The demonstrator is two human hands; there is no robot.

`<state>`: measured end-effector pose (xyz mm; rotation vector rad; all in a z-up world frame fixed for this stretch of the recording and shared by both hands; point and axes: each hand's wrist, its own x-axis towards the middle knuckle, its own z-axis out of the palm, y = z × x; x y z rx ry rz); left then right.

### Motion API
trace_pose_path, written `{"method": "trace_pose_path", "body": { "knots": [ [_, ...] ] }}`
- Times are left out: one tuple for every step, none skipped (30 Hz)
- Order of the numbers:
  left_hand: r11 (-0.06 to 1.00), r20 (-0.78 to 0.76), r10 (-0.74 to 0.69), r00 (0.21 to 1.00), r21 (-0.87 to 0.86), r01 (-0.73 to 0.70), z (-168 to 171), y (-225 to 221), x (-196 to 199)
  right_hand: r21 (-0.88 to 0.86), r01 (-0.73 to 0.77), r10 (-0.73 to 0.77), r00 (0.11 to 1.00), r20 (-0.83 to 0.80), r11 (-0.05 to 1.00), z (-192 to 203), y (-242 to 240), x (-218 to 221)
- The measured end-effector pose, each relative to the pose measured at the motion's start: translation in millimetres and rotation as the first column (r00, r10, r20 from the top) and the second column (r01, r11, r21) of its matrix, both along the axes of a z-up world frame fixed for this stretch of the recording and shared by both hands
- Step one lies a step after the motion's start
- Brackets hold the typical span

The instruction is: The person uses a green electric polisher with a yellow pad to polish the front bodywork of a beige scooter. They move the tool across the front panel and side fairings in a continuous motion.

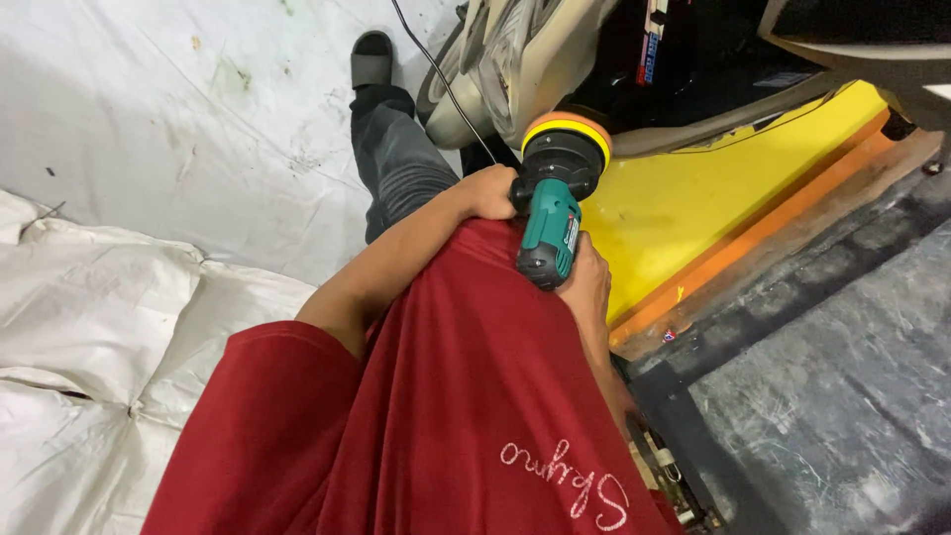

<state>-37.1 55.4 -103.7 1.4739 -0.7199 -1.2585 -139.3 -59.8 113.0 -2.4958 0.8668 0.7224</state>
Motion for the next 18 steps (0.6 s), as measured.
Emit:
{"method": "trace_pose_path", "body": {
  "knots": [
    [1.000, 0.005, -0.003, 1.000, 0.003, 0.003, -1.4, 1.7, -0.1, 0.003, 0.003, -0.003, 1.000, 0.005, 1.000, 3.6, 3.2, 4.0],
    [1.000, 0.030, 0.017, 0.999, 0.000, -0.017, -2.7, 3.4, -0.2, 0.011, 0.007, -0.007, 1.000, 0.014, 1.000, 7.3, 6.2, 7.9],
    [0.999, 0.055, 0.037, 0.998, -0.007, -0.036, -4.6, 3.2, 0.5, 0.016, 0.010, -0.011, 1.000, 0.025, 1.000, 10.8, 7.9, 12.5],
    [0.999, 0.061, 0.035, 0.998, -0.008, -0.035, -1.1, 4.3, 3.7, 0.016, 0.012, -0.013, 0.999, 0.030, 1.000, 10.4, 8.2, 13.5],
    [0.998, 0.057, 0.055, 0.997, -0.009, -0.055, 2.6, 5.5, 6.8, 0.021, 0.017, -0.018, 0.999, 0.031, 1.000, 10.2, 8.2, 14.7],
    [0.997, 0.054, 0.075, 0.996, -0.010, -0.075, 6.3, 6.6, 9.9, 0.025, 0.023, -0.023, 0.999, 0.032, 0.999, 10.0, 8.2, 16.0],
    [0.997, 0.058, 0.073, 0.996, -0.010, -0.072, 5.1, 6.5, 10.9, 0.026, 0.025, -0.026, 0.999, 0.037, 0.999, 6.6, 5.5, 13.3],
    [0.998, 0.070, 0.064, 0.996, 0.006, -0.064, 3.7, 6.3, 12.0, 0.018, 0.001, -0.002, 0.999, 0.038, 1.000, 3.1, 2.8, 10.8],
    [0.998, 0.079, 0.054, 0.995, 0.022, -0.056, 2.9, 6.1, 12.1, 0.011, -0.021, 0.021, 0.999, 0.037, 1.000, 0.2, 0.3, 7.5],
    [0.998, 0.082, 0.050, 0.995, 0.022, -0.052, 3.8, 6.5, 13.5, 0.011, -0.017, 0.017, 0.999, 0.040, 1.000, -2.7, -1.6, 5.2],
    [0.998, 0.081, 0.048, 0.996, 0.034, -0.050, 4.0, 6.4, 15.2, 0.015, -0.022, 0.022, 0.999, 0.048, 1.000, -6.2, -3.8, 3.1],
    [0.998, 0.081, 0.045, 0.996, 0.046, -0.049, 4.2, 6.3, 16.9, 0.019, -0.027, 0.026, 0.998, 0.056, 0.999, -9.8, -6.1, 1.2],
    [0.998, 0.084, 0.042, 0.996, 0.047, -0.046, 1.3, 5.0, 16.6, 0.019, -0.024, 0.023, 0.998, 0.059, 1.000, -3.5, -2.4, 7.7],
    [0.998, 0.099, 0.045, 0.994, 0.048, -0.050, -1.7, 3.8, 16.4, 0.020, -0.010, 0.009, 0.998, 0.060, 1.000, 2.6, 1.5, 14.3],
    [0.997, 0.112, 0.049, 0.993, 0.051, -0.055, -4.8, 3.4, 15.1, 0.022, 0.003, -0.004, 0.998, 0.060, 1.000, 8.7, 5.6, 20.3],
    [0.997, 0.114, 0.046, 0.992, 0.053, -0.052, -5.2, 3.9, 16.1, 0.025, 0.005, -0.007, 0.998, 0.061, 1.000, 10.7, 6.8, 23.5],
    [0.998, 0.114, 0.049, 0.992, 0.040, -0.054, -5.4, 4.3, 17.3, 0.012, 0.018, -0.019, 0.999, 0.032, 1.000, 12.9, 8.0, 26.8],
    [0.998, 0.115, 0.053, 0.992, 0.027, -0.056, -5.6, 4.8, 18.4, 0.000, 0.030, -0.030, 1.000, 0.004, 1.000, 15.2, 9.1, 30.1]
  ]
}}
